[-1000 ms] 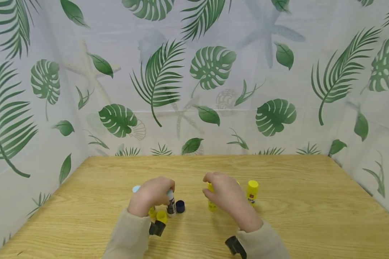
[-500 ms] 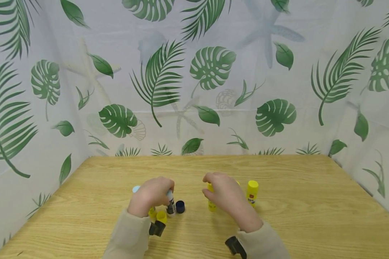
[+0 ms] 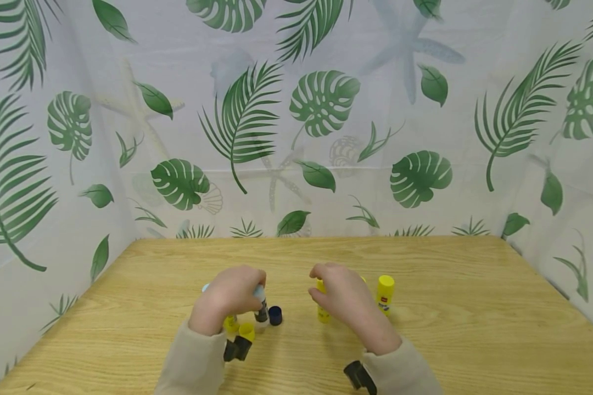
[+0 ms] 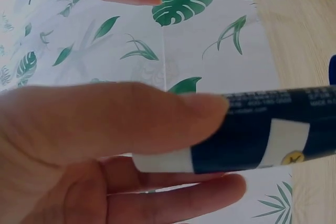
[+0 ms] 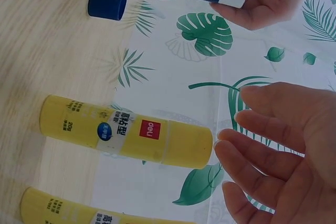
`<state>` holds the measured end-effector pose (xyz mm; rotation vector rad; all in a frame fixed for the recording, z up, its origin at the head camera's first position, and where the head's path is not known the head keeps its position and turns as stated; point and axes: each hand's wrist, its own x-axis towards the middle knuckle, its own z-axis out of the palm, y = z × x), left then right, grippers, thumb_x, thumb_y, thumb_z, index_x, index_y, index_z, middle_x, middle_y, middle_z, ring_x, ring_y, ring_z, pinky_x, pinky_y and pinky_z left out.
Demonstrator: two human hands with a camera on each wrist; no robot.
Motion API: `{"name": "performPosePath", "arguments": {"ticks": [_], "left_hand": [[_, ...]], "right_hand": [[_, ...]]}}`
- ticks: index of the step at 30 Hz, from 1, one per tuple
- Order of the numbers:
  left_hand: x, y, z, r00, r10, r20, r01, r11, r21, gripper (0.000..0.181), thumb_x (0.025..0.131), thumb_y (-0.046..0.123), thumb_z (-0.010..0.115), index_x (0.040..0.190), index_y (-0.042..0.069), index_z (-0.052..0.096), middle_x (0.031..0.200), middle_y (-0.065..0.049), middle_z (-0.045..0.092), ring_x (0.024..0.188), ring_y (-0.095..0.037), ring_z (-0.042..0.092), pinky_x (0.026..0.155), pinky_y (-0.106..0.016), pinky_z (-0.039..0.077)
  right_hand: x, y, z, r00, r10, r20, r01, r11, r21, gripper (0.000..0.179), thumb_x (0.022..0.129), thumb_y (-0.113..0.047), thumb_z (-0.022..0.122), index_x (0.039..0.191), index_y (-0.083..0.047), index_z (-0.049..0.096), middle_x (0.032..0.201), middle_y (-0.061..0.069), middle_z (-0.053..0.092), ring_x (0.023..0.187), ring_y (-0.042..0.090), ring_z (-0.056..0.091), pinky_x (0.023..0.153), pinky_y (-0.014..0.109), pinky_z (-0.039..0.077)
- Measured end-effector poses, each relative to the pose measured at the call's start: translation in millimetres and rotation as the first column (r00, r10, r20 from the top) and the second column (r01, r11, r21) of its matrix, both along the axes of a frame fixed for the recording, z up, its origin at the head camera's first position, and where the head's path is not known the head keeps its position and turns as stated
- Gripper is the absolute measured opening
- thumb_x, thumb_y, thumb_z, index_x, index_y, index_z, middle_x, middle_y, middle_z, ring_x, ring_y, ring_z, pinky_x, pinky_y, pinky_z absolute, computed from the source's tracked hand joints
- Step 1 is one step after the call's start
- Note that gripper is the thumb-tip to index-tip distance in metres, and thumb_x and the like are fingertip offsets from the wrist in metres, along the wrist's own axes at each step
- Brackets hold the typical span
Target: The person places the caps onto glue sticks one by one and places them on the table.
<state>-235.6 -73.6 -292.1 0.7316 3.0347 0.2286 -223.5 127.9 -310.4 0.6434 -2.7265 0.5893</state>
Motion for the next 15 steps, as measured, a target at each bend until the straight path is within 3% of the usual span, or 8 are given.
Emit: {"name": "performPosePath", "arguments": {"ticks": [10,15], "left_hand": [[2.7,1.0,7.9,0.998,-0.057,-0.033,0.061,0.989,0.137,0.012,0.072,0.006,0.065,0.076,0.012,0.056,0.067,0.004,0.048,0.056,-0.012,0.041,0.049,-0.023,0.034],[4.1,2.1,11.0,0.987,-0.08,-0.138,0.103,0.98,0.168,0.011,0.076,0.012,0.066,0.082,0.011,0.057,0.072,0.004,0.048,0.059,-0.011,0.043,0.052,-0.022,0.037]], "right_hand": [[-2.8,0.9,-5.0,1.0,0.005,-0.021,-0.005,1.0,-0.001,0.017,0.074,-0.011,0.069,0.089,-0.006,0.063,0.086,0.005,0.062,0.073,0.02,0.058,0.059,0.03,0.047],[-2.3,1.1,-3.9,1.0,0.011,-0.024,-0.011,1.0,-0.005,0.016,0.075,-0.011,0.069,0.089,-0.006,0.063,0.086,0.005,0.062,0.073,0.02,0.058,0.058,0.03,0.047]]}}
